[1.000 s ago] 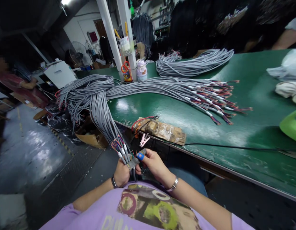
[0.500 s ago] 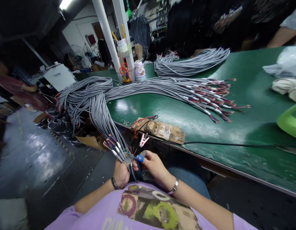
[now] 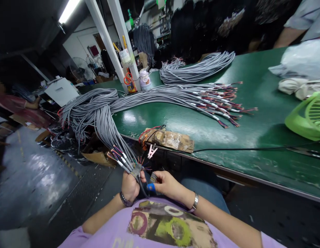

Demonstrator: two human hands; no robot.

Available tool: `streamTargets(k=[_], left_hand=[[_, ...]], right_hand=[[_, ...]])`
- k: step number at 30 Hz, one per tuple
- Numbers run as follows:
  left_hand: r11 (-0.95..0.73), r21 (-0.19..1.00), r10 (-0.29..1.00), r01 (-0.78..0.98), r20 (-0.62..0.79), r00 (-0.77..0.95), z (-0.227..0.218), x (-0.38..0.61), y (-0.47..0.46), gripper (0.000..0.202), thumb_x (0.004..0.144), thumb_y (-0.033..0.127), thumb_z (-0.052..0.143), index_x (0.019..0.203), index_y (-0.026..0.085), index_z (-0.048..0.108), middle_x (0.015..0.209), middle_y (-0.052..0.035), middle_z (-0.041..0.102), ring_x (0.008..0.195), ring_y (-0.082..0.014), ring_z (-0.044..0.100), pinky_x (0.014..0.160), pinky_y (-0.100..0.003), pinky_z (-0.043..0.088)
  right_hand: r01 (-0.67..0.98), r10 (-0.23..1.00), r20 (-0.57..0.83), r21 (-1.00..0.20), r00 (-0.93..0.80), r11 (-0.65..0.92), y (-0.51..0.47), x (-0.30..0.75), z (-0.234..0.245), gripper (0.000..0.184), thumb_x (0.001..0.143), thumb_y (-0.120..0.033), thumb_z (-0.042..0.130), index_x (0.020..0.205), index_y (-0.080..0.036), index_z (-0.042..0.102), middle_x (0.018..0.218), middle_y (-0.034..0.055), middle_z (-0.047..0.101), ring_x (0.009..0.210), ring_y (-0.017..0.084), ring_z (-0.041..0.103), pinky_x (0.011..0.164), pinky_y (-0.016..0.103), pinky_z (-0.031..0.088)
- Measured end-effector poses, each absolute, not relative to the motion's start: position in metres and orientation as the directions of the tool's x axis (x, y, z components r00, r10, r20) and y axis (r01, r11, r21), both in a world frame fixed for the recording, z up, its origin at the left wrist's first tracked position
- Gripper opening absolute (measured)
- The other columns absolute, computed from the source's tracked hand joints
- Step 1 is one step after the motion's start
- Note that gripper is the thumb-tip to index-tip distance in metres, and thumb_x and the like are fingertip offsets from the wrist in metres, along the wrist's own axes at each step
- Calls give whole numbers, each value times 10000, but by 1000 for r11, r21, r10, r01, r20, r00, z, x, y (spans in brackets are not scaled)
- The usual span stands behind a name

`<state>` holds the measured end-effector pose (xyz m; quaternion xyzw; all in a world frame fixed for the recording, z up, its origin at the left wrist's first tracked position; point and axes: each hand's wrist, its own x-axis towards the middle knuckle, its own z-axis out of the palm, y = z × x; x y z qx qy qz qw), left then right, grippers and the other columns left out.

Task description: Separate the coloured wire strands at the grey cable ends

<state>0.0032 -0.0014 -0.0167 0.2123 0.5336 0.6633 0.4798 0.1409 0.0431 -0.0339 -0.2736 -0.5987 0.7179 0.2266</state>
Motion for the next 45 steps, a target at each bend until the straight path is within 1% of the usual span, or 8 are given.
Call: streamTargets(k=[5,10,14,20,22,27,34,45], left_hand=[[36,899,935,-436,-185,-304,-8,-3,-4,264,632,364,715,607,135,588,403,21,536,309,-77,445,309,-175,339],[86,897,961,-434,-189,-201,-5,2,-2,283,601,372,741,607,141,576,377,26,527,280,-74,424,283,-169,321],[104,892,956,-440,-211,-203,-2,6,6,314,578,391,755,601,149,556,369,30,524,275,-73,417,277,-165,311],[139,897,956,-420,-233,-181,-4,2,14,349,563,413,764,585,142,545,361,24,516,274,-73,417,284,-170,316],[148,895,957,-420,-237,-168,-6,1,14,345,563,410,763,591,143,546,361,25,517,269,-74,414,279,-172,319],[151,885,963,-440,-232,-137,-11,0,14,328,562,399,763,622,152,556,365,37,519,266,-70,410,273,-164,324],[161,894,960,-417,-241,-146,-16,0,16,295,590,368,751,610,142,564,411,27,538,279,-68,420,283,-175,333],[145,890,953,-432,-242,-180,-9,4,5,334,553,399,771,599,143,560,365,31,519,260,-72,410,270,-169,330]], right_hand=[[-141,785,-168,-941,-596,-308,67,154,-41,424,716,-578,596,677,-158,553,547,-42,471,476,68,367,471,215,311],[-297,791,-197,-853,-579,-430,94,141,-27,487,699,-632,580,790,-154,613,777,44,601,582,95,485,541,236,398],[-334,796,-109,-867,-596,-369,98,124,-20,452,724,-606,575,783,-160,616,661,10,572,567,102,478,555,243,395],[-350,925,43,-932,-377,-99,94,117,-32,496,770,-623,497,672,-153,622,571,2,544,545,103,446,554,244,364],[-399,897,-11,-893,-443,-208,92,115,-33,479,761,-616,518,699,-155,634,587,4,554,547,103,462,551,241,381],[-553,770,-148,-613,-621,-564,92,110,-27,396,746,-540,606,834,-160,672,684,24,613,569,106,514,532,230,432],[-638,806,-218,-513,-550,-574,93,105,-23,254,733,-404,686,785,-155,684,645,2,629,580,90,535,570,206,448],[-588,751,-187,-515,-633,-623,92,114,-25,340,791,-503,574,825,-174,654,697,26,638,599,115,560,562,229,465]])
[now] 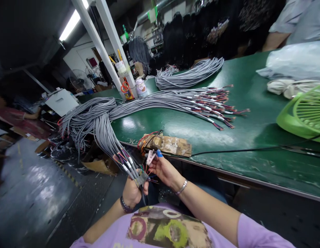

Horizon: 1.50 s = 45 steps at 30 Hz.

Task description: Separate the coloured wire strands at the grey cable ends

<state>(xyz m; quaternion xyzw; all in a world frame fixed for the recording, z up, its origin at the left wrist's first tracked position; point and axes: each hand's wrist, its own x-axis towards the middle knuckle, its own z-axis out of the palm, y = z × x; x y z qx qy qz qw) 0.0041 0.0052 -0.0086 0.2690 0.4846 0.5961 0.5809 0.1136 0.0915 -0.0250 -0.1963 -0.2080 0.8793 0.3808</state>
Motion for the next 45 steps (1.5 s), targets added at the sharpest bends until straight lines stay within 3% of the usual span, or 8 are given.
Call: streamTargets(k=[6,9,18,28,34,41,45], left_hand=[[90,907,924,-412,-230,-306,-2,12,-3,337,600,423,740,595,137,562,378,31,517,286,-63,417,298,-166,346],[93,905,907,-415,-248,-339,-1,16,-1,333,610,431,729,610,138,571,395,29,525,304,-62,428,312,-165,354],[111,906,885,-409,-278,-375,-4,22,7,302,611,393,723,591,138,561,412,26,530,334,-64,451,345,-168,387],[106,908,885,-405,-272,-378,-4,19,-2,339,596,416,735,587,143,535,401,28,524,314,-61,434,322,-162,350],[55,907,851,-417,-261,-456,2,15,-5,353,603,443,728,603,148,533,407,39,512,323,-62,437,327,-163,352],[69,896,863,-439,-274,-424,3,19,4,358,600,446,730,622,144,539,432,35,528,332,-62,448,336,-164,363],[75,898,865,-433,-274,-420,2,22,8,347,603,436,730,628,138,554,433,32,527,335,-59,444,339,-162,365]], right_hand=[[-566,763,-175,-574,-622,-592,92,116,-21,211,797,-376,611,839,-176,660,714,22,639,622,114,562,584,226,474],[-569,779,-173,-590,-603,-572,91,116,-20,214,795,-387,612,817,-179,660,699,19,632,610,115,553,569,230,462],[-582,766,-270,-520,-583,-625,93,112,-17,187,752,-350,672,813,-173,685,708,3,653,634,104,552,620,235,443],[-558,740,-230,-527,-632,-641,91,116,-20,300,787,-490,582,794,-198,651,730,19,647,629,118,563,586,239,458],[-529,771,-192,-626,-608,-573,92,117,-15,191,815,-368,589,812,-190,660,713,15,631,592,104,536,562,216,462],[-552,802,-146,-654,-579,-517,92,116,-23,324,791,-487,580,801,-173,656,748,30,639,622,120,542,586,250,444],[-529,768,-184,-626,-614,-573,95,112,-24,327,757,-493,618,818,-175,665,741,31,646,617,127,544,576,256,420]])
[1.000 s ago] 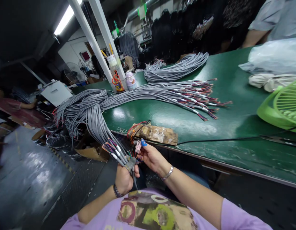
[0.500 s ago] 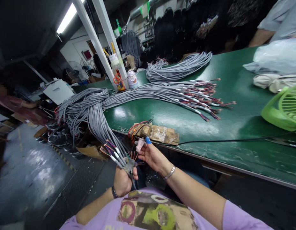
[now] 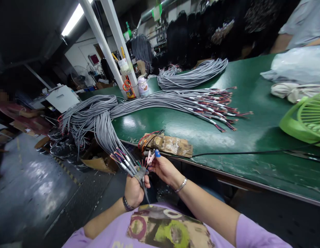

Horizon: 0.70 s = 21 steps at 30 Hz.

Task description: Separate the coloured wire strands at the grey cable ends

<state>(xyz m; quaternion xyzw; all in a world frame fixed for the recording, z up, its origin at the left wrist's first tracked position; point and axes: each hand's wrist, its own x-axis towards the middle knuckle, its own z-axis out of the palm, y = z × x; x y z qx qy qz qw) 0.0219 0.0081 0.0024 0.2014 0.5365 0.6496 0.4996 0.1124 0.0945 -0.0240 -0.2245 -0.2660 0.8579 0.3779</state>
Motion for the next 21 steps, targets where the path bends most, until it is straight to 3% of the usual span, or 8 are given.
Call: streamTargets(k=[8,16,21], left_hand=[[87,903,857,-420,-283,-432,-2,22,10,353,592,445,728,636,138,559,459,26,539,345,-63,456,347,-171,381],[74,905,854,-418,-274,-442,-3,17,0,327,619,420,718,611,146,539,409,41,510,328,-61,439,340,-166,361],[9,887,839,-462,-258,-478,5,14,1,335,607,429,721,626,151,534,419,39,524,338,-59,440,342,-159,343]], right_hand=[[-605,802,-214,-557,-557,-569,98,105,-24,244,735,-440,666,761,-198,662,742,12,662,645,130,554,609,259,419],[-572,732,-213,-499,-647,-651,93,113,-27,334,766,-539,579,756,-210,631,748,23,661,638,129,567,559,242,438],[-559,767,-194,-579,-612,-593,98,116,-22,206,762,-395,647,813,-196,650,714,2,643,635,113,563,585,230,450]])
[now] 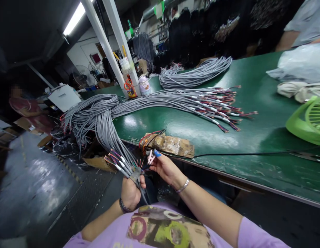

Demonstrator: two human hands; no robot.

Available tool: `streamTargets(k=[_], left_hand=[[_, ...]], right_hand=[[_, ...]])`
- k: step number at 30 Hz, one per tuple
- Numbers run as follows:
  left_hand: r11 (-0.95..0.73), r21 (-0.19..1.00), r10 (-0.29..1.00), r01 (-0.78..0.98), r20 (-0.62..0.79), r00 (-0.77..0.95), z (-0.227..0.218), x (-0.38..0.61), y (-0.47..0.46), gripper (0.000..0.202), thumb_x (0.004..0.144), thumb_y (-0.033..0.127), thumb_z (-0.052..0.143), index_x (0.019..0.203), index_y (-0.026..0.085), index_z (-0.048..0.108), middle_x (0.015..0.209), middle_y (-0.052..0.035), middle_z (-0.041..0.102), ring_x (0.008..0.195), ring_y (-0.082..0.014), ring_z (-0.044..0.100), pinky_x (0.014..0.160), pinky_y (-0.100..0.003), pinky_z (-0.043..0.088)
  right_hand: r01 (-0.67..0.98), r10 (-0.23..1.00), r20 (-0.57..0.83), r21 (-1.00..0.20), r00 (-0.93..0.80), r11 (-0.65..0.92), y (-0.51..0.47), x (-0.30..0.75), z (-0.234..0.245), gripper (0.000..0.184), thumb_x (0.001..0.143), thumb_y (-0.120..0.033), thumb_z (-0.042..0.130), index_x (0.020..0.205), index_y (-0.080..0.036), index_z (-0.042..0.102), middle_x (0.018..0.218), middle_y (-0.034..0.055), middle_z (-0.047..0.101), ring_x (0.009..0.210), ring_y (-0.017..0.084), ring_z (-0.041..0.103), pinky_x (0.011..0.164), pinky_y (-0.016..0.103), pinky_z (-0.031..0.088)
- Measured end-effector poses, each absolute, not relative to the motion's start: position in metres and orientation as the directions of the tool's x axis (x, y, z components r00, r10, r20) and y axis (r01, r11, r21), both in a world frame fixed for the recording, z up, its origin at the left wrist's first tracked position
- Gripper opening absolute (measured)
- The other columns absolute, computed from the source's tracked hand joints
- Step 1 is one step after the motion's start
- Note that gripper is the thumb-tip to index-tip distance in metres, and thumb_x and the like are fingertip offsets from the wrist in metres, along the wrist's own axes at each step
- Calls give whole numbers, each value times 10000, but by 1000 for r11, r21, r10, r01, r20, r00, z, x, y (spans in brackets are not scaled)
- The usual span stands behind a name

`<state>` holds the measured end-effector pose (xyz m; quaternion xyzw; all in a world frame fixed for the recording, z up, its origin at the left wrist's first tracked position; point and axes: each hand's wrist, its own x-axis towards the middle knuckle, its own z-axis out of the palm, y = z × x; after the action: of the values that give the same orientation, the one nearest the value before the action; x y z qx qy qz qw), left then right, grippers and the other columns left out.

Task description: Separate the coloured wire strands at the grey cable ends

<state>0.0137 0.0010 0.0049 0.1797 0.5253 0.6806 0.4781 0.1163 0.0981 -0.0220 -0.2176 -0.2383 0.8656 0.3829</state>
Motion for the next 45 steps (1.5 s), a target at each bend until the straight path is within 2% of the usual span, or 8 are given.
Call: streamTargets(k=[5,9,11,16,19,31,38,45], left_hand=[[10,880,838,-475,-267,-477,6,15,12,360,613,457,715,629,151,525,430,32,534,347,-56,448,352,-156,345],[18,876,828,-481,-283,-485,4,18,16,378,594,462,731,642,157,513,421,43,523,342,-55,442,349,-154,346],[31,879,821,-476,-294,-490,3,19,16,388,589,470,731,649,157,512,422,44,525,337,-54,440,344,-152,339],[45,879,821,-475,-304,-484,1,20,16,402,592,495,721,666,147,534,431,39,531,338,-51,445,348,-149,345],[29,872,820,-489,-300,-488,2,18,15,403,588,494,723,648,150,523,427,39,528,340,-51,445,347,-147,345],[36,871,818,-490,-307,-487,0,19,17,393,574,469,741,634,138,538,418,32,529,339,-61,448,338,-163,360],[35,862,813,-506,-319,-488,0,16,15,402,576,480,738,639,140,534,421,29,535,328,-61,444,331,-165,353],[48,869,809,-492,-322,-491,-1,19,16,392,591,483,727,674,151,535,416,33,536,324,-69,445,328,-171,358]], right_hand=[[-551,786,-171,-626,-594,-552,98,116,-23,295,748,-470,638,763,-177,659,703,14,631,644,121,549,601,245,435],[-537,872,-79,-760,-483,-366,94,116,-31,376,759,-536,591,721,-166,649,639,6,596,583,111,484,581,249,396],[-526,876,-62,-779,-478,-342,93,115,-34,379,755,-539,594,716,-165,642,621,2,584,569,110,469,576,253,386],[-546,766,-155,-615,-624,-569,94,109,-31,342,726,-522,640,799,-187,650,770,29,654,646,132,544,623,277,419],[-562,747,-177,-555,-641,-614,96,109,-30,304,730,-492,653,790,-194,653,819,32,674,658,127,559,639,275,433],[-599,743,-149,-499,-653,-626,101,106,-29,262,766,-462,626,818,-206,647,822,13,671,672,125,561,627,261,440],[-566,733,-95,-572,-673,-594,102,117,-36,321,763,-469,622,926,-195,663,939,48,687,758,149,585,684,282,459],[-567,729,-133,-541,-672,-621,104,114,-34,297,740,-468,656,832,-186,675,877,35,704,706,131,599,646,260,468]])
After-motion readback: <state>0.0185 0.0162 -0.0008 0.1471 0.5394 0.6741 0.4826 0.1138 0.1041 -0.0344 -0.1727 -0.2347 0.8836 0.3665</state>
